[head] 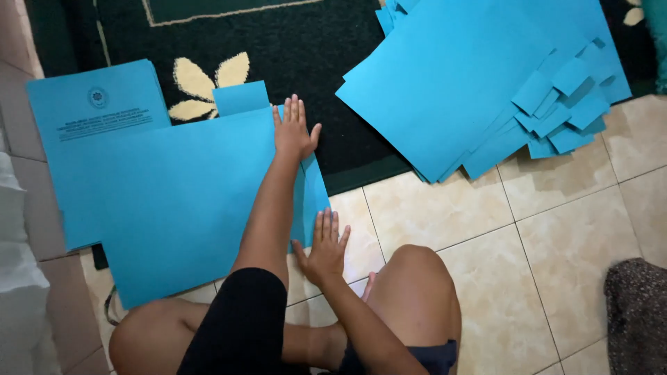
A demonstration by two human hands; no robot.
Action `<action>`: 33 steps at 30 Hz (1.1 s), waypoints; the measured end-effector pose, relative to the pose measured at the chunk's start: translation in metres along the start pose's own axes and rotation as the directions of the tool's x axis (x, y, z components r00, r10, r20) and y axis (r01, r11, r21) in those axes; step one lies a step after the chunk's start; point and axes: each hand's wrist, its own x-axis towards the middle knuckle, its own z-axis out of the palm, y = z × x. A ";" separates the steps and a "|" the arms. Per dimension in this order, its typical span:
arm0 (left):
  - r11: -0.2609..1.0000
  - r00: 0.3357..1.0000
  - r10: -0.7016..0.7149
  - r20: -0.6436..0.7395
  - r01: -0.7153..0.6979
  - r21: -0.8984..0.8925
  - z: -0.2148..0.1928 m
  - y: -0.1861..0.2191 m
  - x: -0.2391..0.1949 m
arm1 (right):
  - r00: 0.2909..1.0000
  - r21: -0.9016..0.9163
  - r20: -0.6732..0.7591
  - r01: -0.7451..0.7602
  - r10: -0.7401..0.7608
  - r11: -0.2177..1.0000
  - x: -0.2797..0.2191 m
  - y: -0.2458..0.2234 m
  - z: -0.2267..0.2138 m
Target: Folding and stacking blue paper folders on the floor.
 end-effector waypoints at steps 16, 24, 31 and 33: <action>0.924 0.975 0.204 0.089 -0.161 -0.348 0.013 -0.035 -0.230 | 0.985 -0.021 -0.171 0.035 -0.038 0.999 -0.015 -0.002 -0.002; 0.962 0.955 0.053 -0.293 -0.127 -0.242 0.020 -0.048 -0.313 | 0.999 0.033 -0.042 0.025 -0.023 0.999 -0.021 -0.007 -0.021; 0.975 0.930 0.033 -0.367 -0.110 -0.191 0.024 -0.044 -0.310 | 1.000 0.012 0.016 0.022 -0.023 1.000 -0.004 -0.017 -0.024; 0.984 0.929 0.045 -0.366 -0.105 -0.146 0.028 -0.045 -0.310 | 0.986 -0.069 -0.100 0.130 -0.137 0.989 0.017 -0.017 -0.011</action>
